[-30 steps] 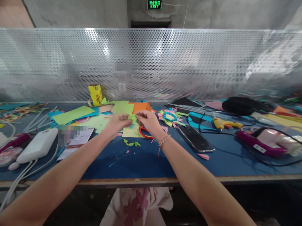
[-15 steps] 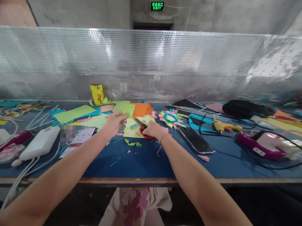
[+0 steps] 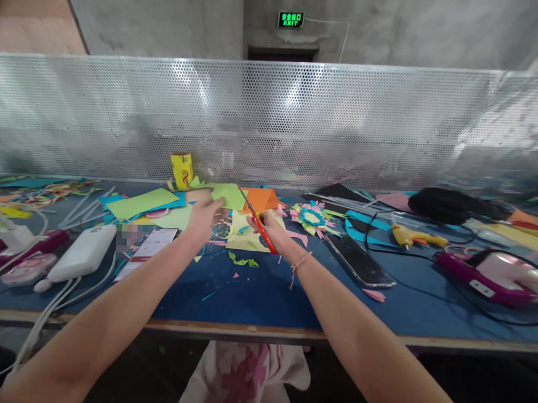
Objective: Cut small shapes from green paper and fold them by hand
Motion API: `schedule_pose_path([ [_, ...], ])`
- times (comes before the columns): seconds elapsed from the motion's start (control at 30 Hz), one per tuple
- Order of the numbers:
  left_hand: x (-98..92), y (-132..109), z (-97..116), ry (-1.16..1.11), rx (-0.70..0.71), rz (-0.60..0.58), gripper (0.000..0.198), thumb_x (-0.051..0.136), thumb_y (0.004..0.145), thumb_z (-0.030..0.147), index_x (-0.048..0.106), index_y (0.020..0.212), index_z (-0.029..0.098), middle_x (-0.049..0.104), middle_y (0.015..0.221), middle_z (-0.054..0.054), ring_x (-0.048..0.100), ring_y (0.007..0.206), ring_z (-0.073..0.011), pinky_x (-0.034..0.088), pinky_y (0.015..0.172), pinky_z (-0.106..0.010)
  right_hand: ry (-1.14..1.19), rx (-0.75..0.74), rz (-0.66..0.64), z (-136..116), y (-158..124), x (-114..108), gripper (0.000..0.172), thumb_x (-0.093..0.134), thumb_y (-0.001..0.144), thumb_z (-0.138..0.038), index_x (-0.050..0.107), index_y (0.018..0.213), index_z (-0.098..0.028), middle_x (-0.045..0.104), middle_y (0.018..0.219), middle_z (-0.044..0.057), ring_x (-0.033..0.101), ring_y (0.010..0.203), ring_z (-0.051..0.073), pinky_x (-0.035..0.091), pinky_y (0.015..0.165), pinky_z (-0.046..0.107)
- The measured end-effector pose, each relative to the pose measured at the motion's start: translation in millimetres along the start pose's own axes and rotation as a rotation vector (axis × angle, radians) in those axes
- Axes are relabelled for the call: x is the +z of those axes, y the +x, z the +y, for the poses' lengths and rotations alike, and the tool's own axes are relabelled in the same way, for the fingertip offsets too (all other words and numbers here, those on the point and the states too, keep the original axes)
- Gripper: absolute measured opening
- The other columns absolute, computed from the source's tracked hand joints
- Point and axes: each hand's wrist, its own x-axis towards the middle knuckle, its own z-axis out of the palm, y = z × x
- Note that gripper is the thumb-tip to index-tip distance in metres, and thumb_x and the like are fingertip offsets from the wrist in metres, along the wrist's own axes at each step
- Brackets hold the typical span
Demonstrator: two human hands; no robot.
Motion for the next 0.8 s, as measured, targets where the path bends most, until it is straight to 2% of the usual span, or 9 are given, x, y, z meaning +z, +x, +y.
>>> schedule_pose_path([
  [0.13,0.7,0.2,-2.5,0.022,0.067,0.005,0.018,0.065,0.060,0.025,0.053,0.067,0.013,0.051,0.059,0.002,0.052,0.049,-0.0075,0.046,0.054,-0.025,0.139,0.031,-0.071,-7.8,-9.7,15.3,0.037,0.056,0.066,-0.053,0.044,0.074,-0.019,0.048,0.069,-0.002,0.054,0.066,0.013,0.044,0.068,0.029],
  [0.53,3.7,-3.6,-5.2,0.037,0.090,-0.017,0.016,0.063,0.063,0.026,0.052,0.067,0.014,0.051,0.059,0.002,0.050,0.050,-0.0069,0.045,0.053,-0.024,0.230,0.000,-0.131,1.0,-9.5,25.9,0.035,0.053,0.068,-0.052,0.038,0.072,-0.021,0.042,0.067,-0.005,0.044,0.057,0.008,0.040,0.058,0.024],
  [0.8,6.3,-7.1,-3.7,0.030,0.060,0.005,0.015,0.062,0.065,0.023,0.050,0.066,0.015,0.050,0.059,0.002,0.053,0.052,-0.0074,0.044,0.052,-0.021,0.313,0.034,-0.139,-2.7,-12.2,28.0,0.034,0.055,0.068,-0.052,0.041,0.072,-0.021,0.043,0.063,-0.005,0.043,0.057,0.009,0.039,0.056,0.024],
])
